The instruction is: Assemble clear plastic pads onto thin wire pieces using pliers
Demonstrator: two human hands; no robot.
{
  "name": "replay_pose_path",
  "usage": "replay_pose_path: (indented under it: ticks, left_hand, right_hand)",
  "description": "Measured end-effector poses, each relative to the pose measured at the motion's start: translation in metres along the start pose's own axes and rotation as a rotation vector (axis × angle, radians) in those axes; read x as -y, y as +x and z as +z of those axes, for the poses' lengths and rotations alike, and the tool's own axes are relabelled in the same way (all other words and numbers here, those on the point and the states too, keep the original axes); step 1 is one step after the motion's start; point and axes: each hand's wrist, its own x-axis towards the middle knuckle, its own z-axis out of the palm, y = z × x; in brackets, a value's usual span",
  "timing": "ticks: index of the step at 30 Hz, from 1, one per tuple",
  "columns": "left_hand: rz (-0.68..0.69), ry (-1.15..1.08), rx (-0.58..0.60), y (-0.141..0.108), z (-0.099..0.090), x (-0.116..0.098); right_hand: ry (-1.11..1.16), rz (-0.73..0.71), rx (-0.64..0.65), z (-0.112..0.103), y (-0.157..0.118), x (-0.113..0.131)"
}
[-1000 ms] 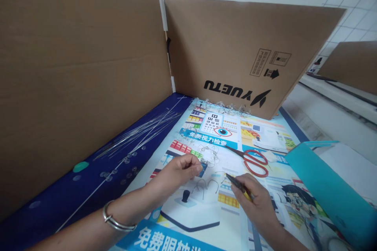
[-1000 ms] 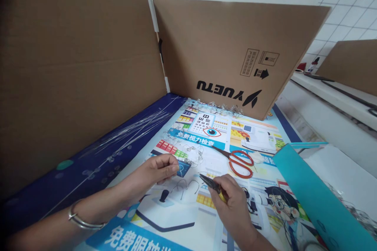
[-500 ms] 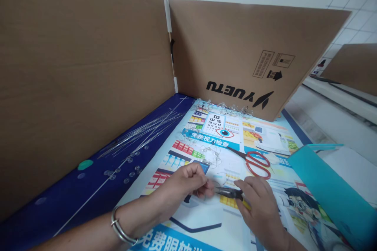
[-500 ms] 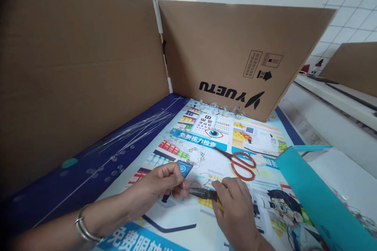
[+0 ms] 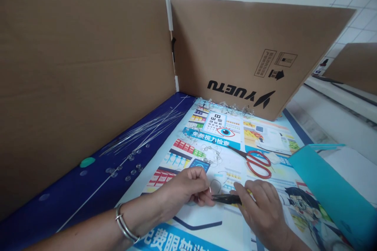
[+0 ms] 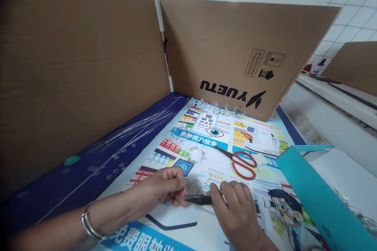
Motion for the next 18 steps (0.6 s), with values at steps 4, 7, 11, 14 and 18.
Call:
replay_pose_path:
  ticks: [4, 7, 11, 14, 18]
  left_hand:
    - [-0.018, -0.018, -0.003, -0.0012, 0.0017, -0.0019]
    - [-0.032, -0.028, 0.001, -0.0016, 0.0023, -0.0035]
    - [-0.04, -0.042, 0.012, -0.0014, 0.0024, -0.0036]
    - [-0.048, -0.048, 0.012, -0.0015, 0.0029, -0.003]
    - [-0.059, -0.045, 0.012, -0.0021, 0.0042, -0.0028]
  right_hand:
    - [0.001, -0.009, -0.001, 0.0005, -0.0012, 0.0001]
    - [0.0, -0.019, -0.018, 0.0005, -0.0014, 0.0001]
    - [-0.006, -0.02, -0.011, -0.0001, -0.0014, 0.0007]
    - [-0.005, -0.016, -0.001, 0.0004, -0.0025, 0.0003]
    - [-0.002, -0.042, 0.005, 0.0025, -0.0052, -0.0019]
